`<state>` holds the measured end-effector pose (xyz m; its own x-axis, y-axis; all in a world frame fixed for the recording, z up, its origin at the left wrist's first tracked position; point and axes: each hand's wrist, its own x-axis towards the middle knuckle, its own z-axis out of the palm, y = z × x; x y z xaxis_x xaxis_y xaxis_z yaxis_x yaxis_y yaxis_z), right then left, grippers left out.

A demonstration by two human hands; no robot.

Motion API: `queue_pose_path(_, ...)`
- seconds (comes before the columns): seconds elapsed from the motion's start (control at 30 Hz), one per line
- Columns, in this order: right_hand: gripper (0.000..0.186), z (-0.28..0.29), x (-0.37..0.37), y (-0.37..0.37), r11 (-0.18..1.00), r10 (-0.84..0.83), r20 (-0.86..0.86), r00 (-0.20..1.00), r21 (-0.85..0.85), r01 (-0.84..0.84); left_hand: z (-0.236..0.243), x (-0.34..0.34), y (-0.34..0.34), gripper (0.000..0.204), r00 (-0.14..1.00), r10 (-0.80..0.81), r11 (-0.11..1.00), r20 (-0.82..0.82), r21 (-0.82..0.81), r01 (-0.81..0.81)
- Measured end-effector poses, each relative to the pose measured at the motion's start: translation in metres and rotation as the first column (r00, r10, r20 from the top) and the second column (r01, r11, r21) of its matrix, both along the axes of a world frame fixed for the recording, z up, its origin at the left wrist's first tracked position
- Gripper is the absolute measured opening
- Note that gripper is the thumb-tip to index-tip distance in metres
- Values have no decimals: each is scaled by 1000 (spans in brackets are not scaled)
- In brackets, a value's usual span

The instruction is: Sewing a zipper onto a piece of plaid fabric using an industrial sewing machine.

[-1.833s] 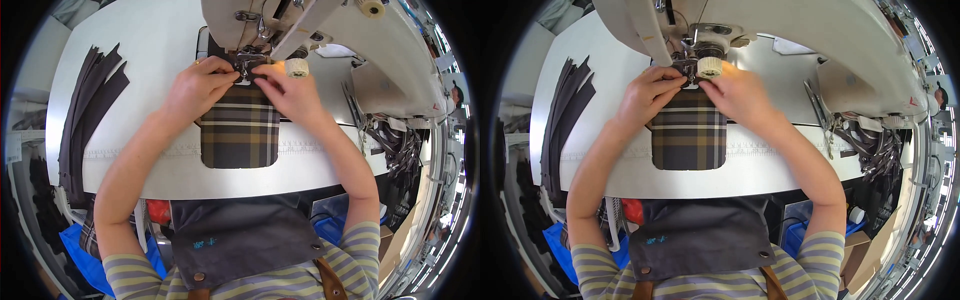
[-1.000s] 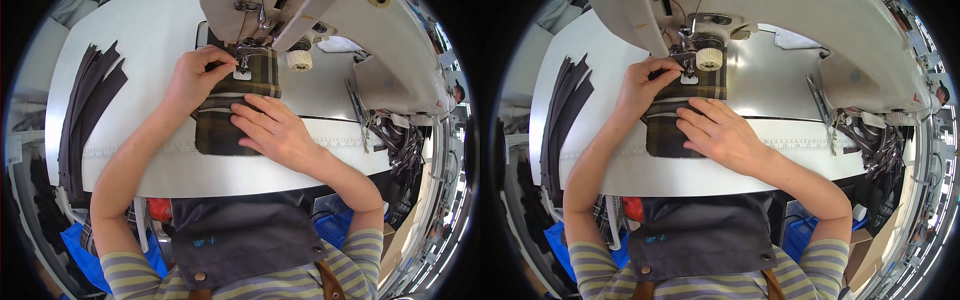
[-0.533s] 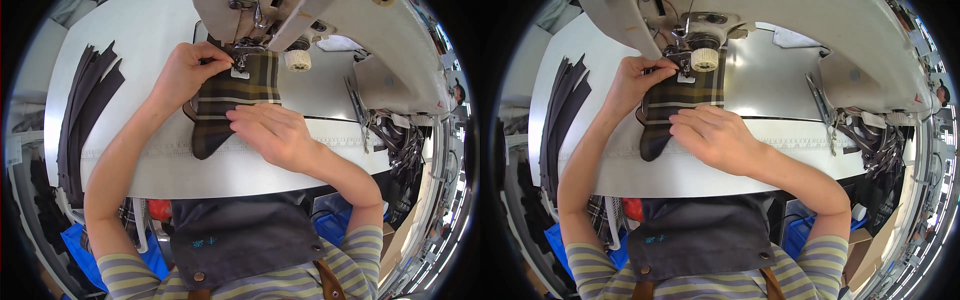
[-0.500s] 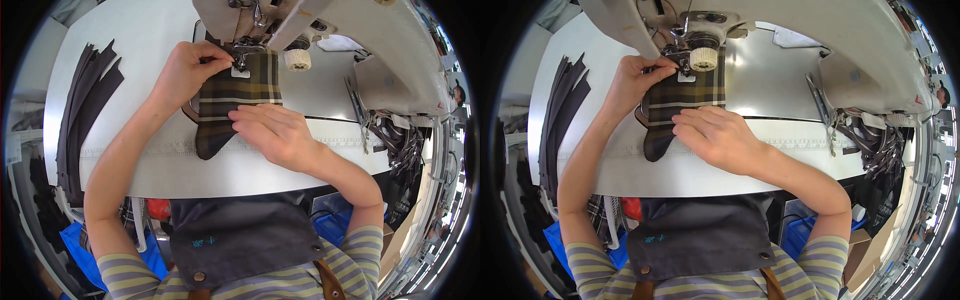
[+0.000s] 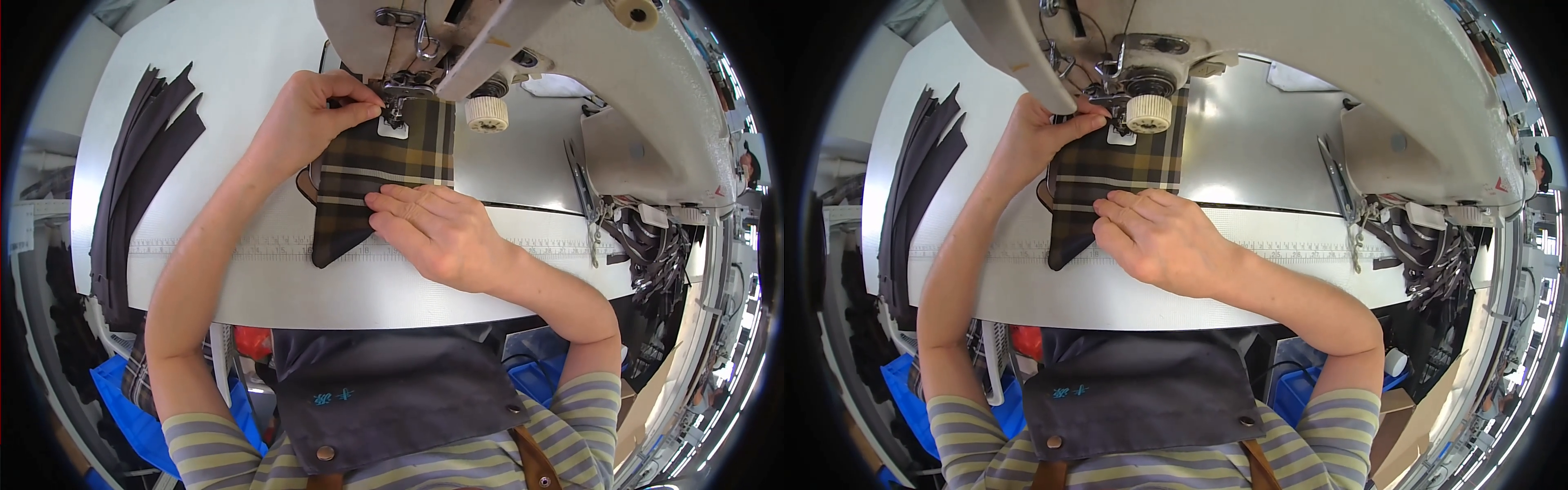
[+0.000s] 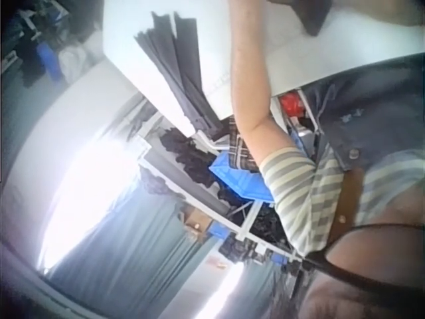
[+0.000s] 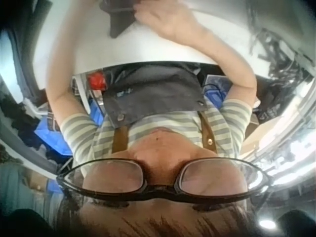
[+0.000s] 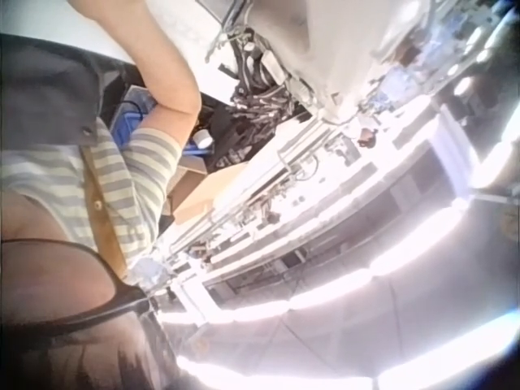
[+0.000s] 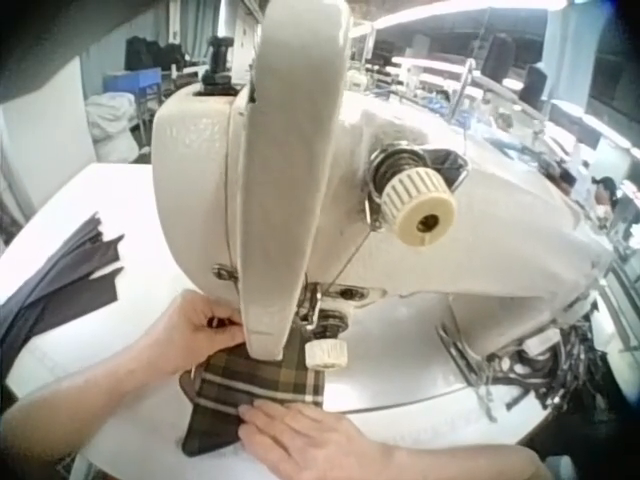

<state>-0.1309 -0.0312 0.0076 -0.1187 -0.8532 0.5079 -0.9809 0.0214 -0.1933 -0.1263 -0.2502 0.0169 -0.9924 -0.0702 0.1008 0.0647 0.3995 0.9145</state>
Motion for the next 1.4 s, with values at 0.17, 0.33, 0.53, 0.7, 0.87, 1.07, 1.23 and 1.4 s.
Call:
queue_pose_path(0.17,20,2,0,-1,1000,3,-13,1000,2,-3,-3,0,0,14,1000,-10,1000,-15,-16,9)
queue_pose_path(0.33,19,0,-1,1,1000,10,-32,999,2,-10,-6,0,0,14,998,-25,1000,-50,-20,24)
queue_pose_path(0.53,21,1,0,5,998,12,-10,1000,58,-12,-13,5,0,9,977,-80,979,-198,-199,39)
queue_pose_path(0.7,17,10,-22,2,980,-147,411,900,-66,190,-22,7,0,9,847,-198,895,-493,-444,-49)
queue_pose_path(0.87,24,-6,-67,-11,950,-273,383,882,-34,309,-25,7,0,12,824,-227,867,-519,-493,-71)
queue_pose_path(1.07,34,-16,-67,-7,977,-208,146,967,-24,213,-23,9,-1,15,801,-271,817,-534,-567,-102)
queue_pose_path(1.23,41,-11,-59,-7,975,-223,-55,973,-10,222,-21,11,-3,15,820,-277,819,-501,-570,-72)
queue_pose_path(1.4,41,-10,-57,-6,970,-240,-93,966,18,243,-21,10,-3,14,820,-277,829,-501,-555,-59)
